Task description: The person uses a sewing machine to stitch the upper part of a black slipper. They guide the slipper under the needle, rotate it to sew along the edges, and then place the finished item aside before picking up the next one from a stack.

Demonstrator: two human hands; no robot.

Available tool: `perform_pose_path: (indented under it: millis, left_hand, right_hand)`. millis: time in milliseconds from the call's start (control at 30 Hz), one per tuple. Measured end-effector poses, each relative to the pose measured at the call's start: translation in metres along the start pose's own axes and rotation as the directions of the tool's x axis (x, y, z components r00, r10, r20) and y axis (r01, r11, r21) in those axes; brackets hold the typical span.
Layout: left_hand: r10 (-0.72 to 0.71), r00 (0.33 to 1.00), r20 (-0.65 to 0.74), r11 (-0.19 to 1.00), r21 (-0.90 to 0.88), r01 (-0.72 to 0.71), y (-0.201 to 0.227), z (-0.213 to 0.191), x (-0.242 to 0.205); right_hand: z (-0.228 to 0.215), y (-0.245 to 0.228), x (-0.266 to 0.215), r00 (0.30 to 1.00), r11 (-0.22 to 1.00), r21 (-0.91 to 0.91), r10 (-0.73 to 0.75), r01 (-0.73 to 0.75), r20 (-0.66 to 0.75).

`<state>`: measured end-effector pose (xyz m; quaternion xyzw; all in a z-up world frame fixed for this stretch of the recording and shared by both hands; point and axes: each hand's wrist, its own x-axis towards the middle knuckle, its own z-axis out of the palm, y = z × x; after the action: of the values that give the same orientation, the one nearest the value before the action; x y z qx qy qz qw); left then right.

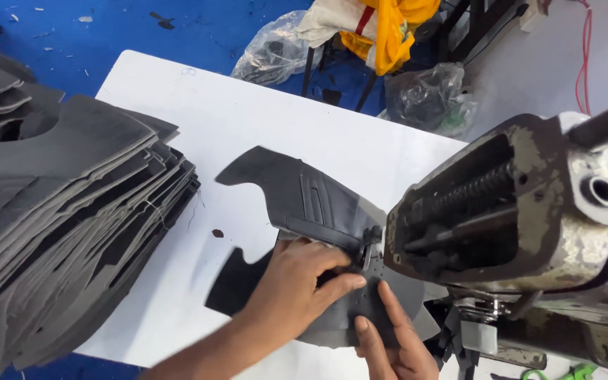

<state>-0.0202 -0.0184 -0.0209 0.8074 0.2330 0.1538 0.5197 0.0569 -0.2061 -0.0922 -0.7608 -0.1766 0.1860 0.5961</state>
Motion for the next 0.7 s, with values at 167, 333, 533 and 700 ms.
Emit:
perform_pose_path:
  millis: [167, 333, 533, 700]
  left_hand:
    - [0.177, 0.955, 0.237, 0.92, 0.305, -0.246, 0.009, -0.026, 0.008]
    - [0.124, 0.926, 0.356, 0.907, 0.338, -0.251, 0.017, -0.033, 0.015]
    - [0.122, 0.926, 0.358, 0.922, 0.304, -0.239, 0.016, -0.031, 0.018]
    - [0.152, 0.916, 0.371, 0.926, 0.271, -0.264, 0.01, -0.03, 0.031]
  right_hand:
    - [0.004, 0.002, -0.003, 0.997, 0.997, -0.035, -0.07, 0.068, -0.044]
    - [0.001, -0.005, 0.006, 0.985, 0.982, -0.09, -0.169, 0.166, -0.024]
    - [-0.005, -0.026, 0.021, 1.0, 0.987, -0.16, -0.01, 0.011, 0.009]
    - [-0.004, -0.029, 0.031, 0.997, 0.973, -0.222, -0.068, 0.058, -0.036]
